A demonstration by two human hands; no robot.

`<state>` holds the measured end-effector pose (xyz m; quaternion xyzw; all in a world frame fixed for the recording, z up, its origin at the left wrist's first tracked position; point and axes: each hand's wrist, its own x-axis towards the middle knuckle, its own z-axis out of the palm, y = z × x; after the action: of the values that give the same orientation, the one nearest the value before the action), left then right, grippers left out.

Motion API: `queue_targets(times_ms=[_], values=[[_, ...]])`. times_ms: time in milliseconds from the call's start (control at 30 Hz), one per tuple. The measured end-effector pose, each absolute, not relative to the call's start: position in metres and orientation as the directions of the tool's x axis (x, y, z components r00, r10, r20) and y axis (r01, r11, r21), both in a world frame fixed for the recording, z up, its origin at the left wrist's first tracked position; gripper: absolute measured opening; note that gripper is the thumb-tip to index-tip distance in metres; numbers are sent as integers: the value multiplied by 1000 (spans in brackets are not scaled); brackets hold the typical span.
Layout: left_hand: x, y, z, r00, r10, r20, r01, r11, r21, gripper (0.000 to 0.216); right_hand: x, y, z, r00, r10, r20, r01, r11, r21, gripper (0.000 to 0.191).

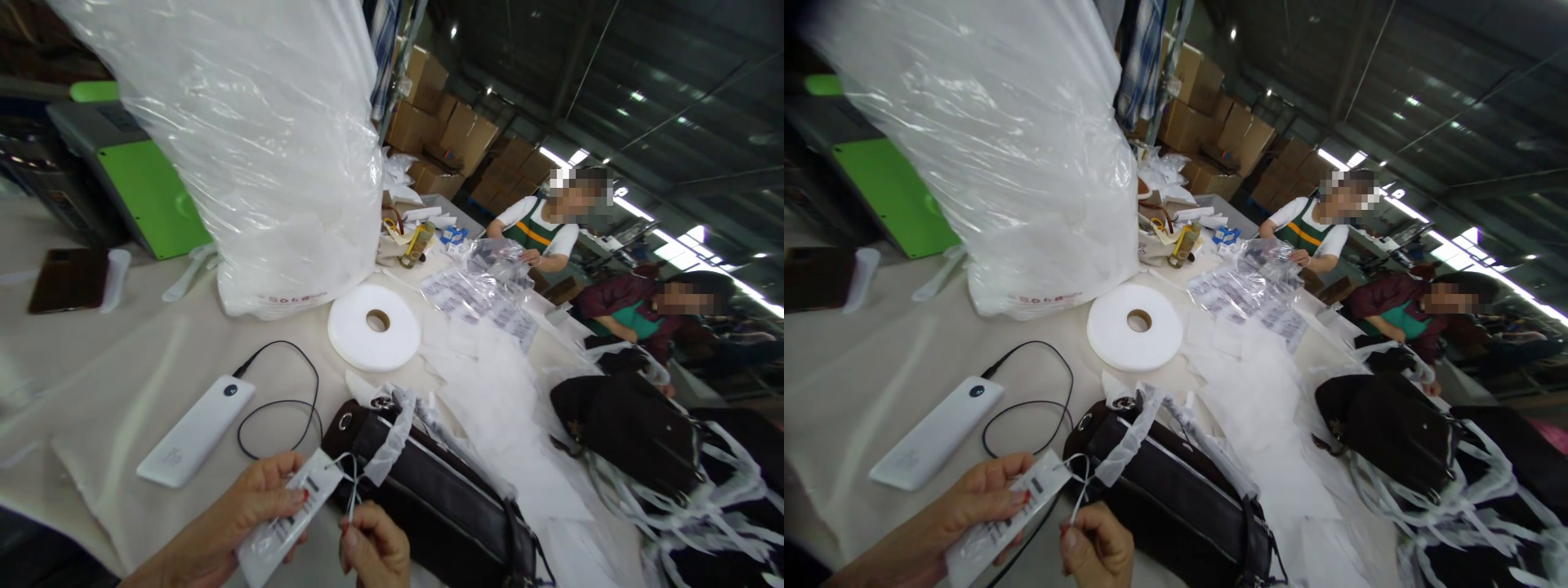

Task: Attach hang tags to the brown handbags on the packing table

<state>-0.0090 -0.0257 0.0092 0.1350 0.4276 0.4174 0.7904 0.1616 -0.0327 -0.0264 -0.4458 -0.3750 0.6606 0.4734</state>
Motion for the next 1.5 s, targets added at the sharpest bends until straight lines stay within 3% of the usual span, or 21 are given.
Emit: queue_targets(times_ms=[133,200,333,433,633,767,900,1167,1367,1433,1500], values=[[-7,-29,8,354,783,-512,-472,622,625,30,162,-33,-18,-240,970,-45,-296,-117,-948,18],[-5,-30,7,377,796,-473,-436,603,668,34,164,-33,-13,-235,972,-19,-257,-81,-963,22],[-3,-31,7,421,806,-416,-395,576,716,40,170,-32,-5,-134,956,-260,-228,-285,-931,32],[-3,-30,11,471,767,-436,-382,623,683,33,172,-28,2,-85,921,-380,-175,-390,-904,37],[3,-24,20,428,736,-525,-484,677,554,29,170,-28,6,-173,906,-386,-253,-420,-871,49],[18,-27,21,433,734,-524,-494,679,543,26,169,-37,-2,-151,906,-395,-337,-423,-841,58],[25,-31,19,434,726,-533,-453,687,567,26,171,-41,-7,-87,918,-387,-267,-395,-879,69],[16,-21,20,511,644,-569,-327,758,565,18,169,-24,16,-44,919,-392,65,-389,-919,33],[20,-7,17,565,582,-585,-299,805,512,22,165,-20,32,55,934,-353,330,-351,-876,31],[21,-3,18,576,586,-570,-247,790,562,19,163,-23,31,82,935,-344,345,-351,-870,31],[21,0,21,568,602,-562,-192,760,621,15,160,-28,26,53,922,-385,224,-386,-895,28]])
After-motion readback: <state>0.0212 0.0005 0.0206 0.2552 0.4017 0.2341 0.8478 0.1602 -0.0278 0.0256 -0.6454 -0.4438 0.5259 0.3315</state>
